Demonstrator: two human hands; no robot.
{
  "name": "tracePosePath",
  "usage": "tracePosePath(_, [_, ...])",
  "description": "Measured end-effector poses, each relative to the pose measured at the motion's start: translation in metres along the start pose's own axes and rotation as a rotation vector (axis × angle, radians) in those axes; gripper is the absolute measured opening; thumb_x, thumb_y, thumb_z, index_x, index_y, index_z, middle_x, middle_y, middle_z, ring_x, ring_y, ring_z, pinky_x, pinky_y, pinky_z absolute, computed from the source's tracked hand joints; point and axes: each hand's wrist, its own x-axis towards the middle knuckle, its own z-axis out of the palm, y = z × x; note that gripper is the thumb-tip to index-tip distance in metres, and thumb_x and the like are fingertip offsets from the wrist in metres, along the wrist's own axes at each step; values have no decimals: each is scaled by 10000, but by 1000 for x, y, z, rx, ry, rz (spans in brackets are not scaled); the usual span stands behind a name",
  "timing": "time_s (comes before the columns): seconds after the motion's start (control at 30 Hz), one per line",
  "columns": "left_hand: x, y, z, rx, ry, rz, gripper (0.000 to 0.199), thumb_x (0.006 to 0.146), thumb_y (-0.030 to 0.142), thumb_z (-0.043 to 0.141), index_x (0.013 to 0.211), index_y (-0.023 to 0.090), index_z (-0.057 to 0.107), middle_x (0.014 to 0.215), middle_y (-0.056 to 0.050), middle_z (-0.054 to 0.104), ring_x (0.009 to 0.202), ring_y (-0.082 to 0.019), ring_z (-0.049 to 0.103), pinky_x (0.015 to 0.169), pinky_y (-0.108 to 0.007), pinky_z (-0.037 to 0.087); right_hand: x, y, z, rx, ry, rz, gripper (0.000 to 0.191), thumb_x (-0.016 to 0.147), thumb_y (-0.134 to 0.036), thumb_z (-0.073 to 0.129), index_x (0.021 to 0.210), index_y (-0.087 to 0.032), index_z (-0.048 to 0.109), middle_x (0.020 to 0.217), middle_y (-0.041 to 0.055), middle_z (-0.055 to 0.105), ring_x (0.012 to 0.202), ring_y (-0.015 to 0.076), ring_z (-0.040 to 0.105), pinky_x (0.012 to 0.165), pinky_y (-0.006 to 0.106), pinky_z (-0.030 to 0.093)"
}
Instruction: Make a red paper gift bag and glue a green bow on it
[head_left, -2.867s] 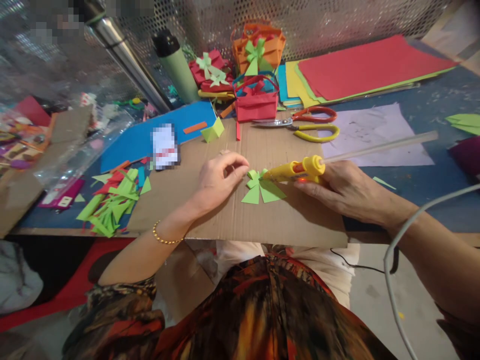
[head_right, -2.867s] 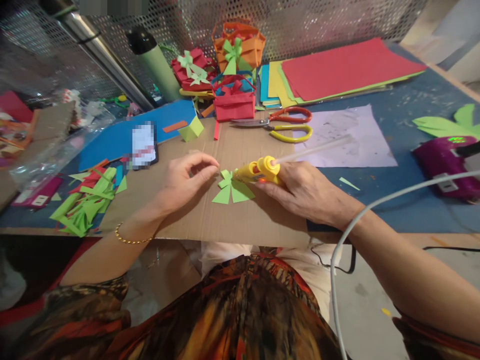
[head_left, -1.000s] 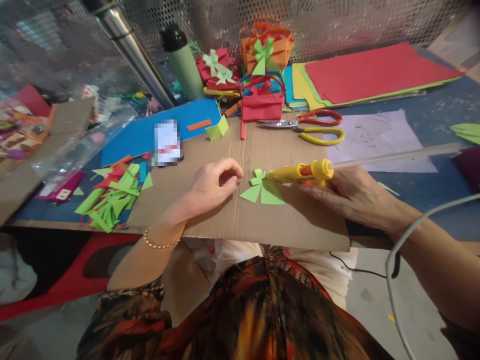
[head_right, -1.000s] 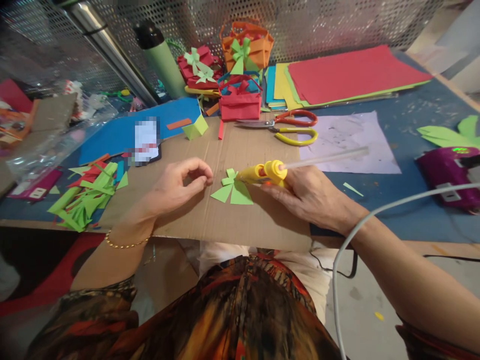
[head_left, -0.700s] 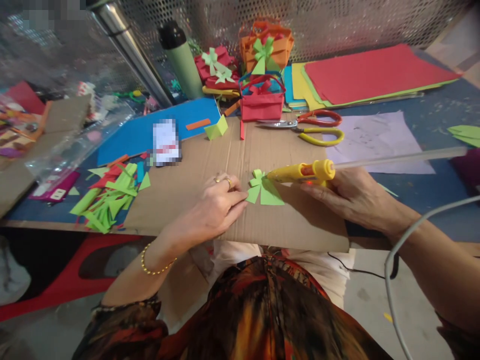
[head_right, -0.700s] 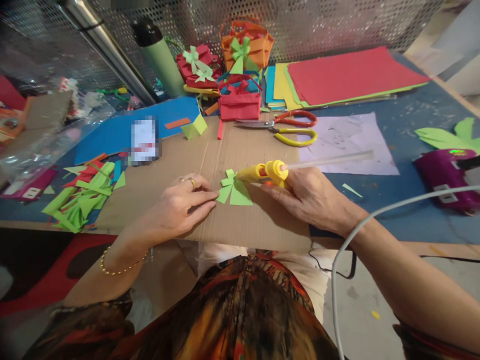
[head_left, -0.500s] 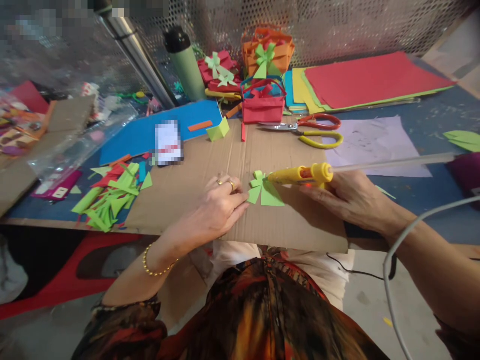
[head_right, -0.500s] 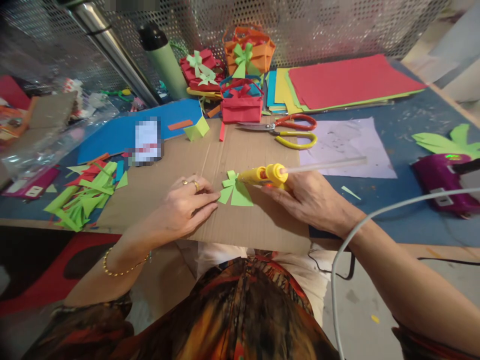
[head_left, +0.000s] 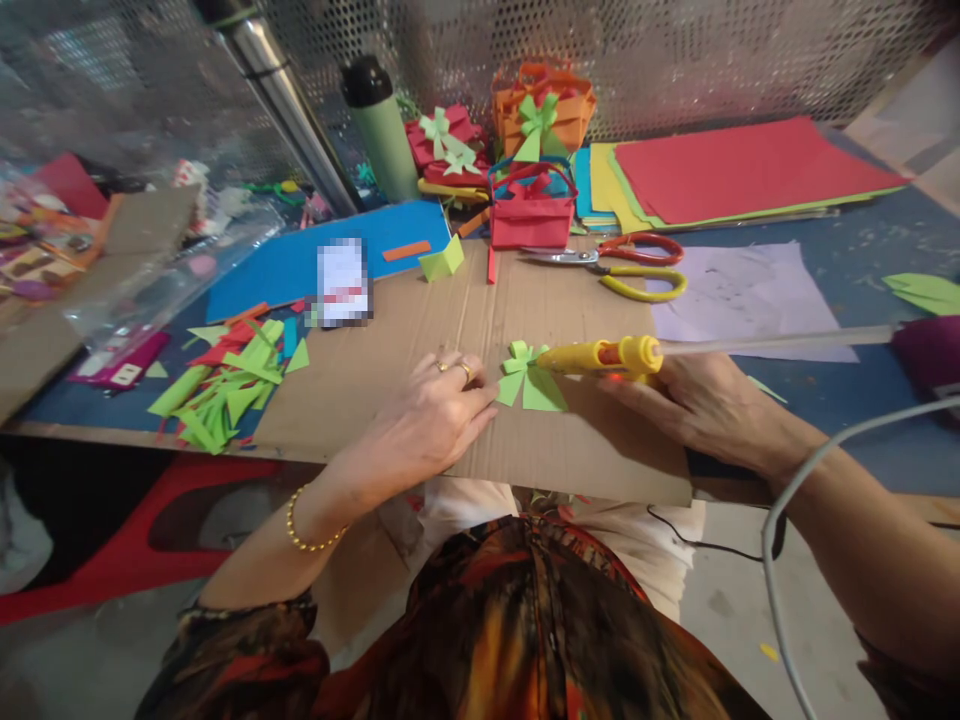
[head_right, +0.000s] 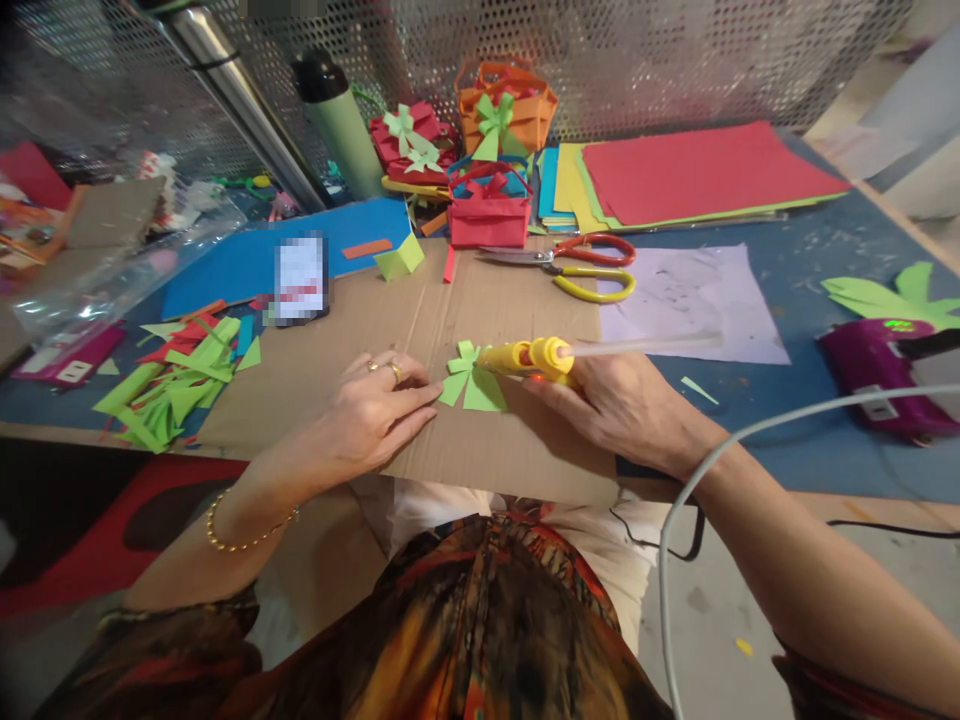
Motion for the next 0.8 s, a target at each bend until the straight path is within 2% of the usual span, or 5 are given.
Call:
tracePosePath(0.23, [0,-1,-1,-24,29,25,294,1088,253,510,1034,125,769,1017,-96,679,950,-239,605,866,-378,486,1,7,5,56,5,3,694,962,-876,162,611,-292,297,431,-74,266,381,92,231,400,301,177])
tracePosePath(0.4, [1,-1,0,-60,23,18,309,1090,255,503,1062,107,772,1022,-106,677,977,-250,608,933,-410,523,0,8,2,76,49,-45,676,982,-852,200,607,-297,294,437,-78,258,373,91,242,381,295,182])
tracePosePath(0.53, [1,0,0,-54,14,27,290,1079,240,521,1037,102,772,1014,-112,670,967,-253,614,931,-422,542,1,7,3,67,66,-26,664,984,-835,202,608,-303,330,445,-67,294,378,103,273,389,297,204])
tracePosePath(0.63, [1,1,0,-39,22,27,267,1069,234,539,1036,98,766,1021,-115,667,977,-261,621,927,-426,555,3,7,6,48,60,-17,665,966,-851,178,585,-315,280,434,-67,274,373,101,231,394,306,177])
tracePosePath(0.8, [0,1,0,-30,30,33,238,1055,219,561,1029,101,766,1007,-109,661,974,-267,628,913,-423,571,5,6,9,25,24,18,626,976,-798,211,586,-313,279,441,-61,297,384,104,241,415,304,193])
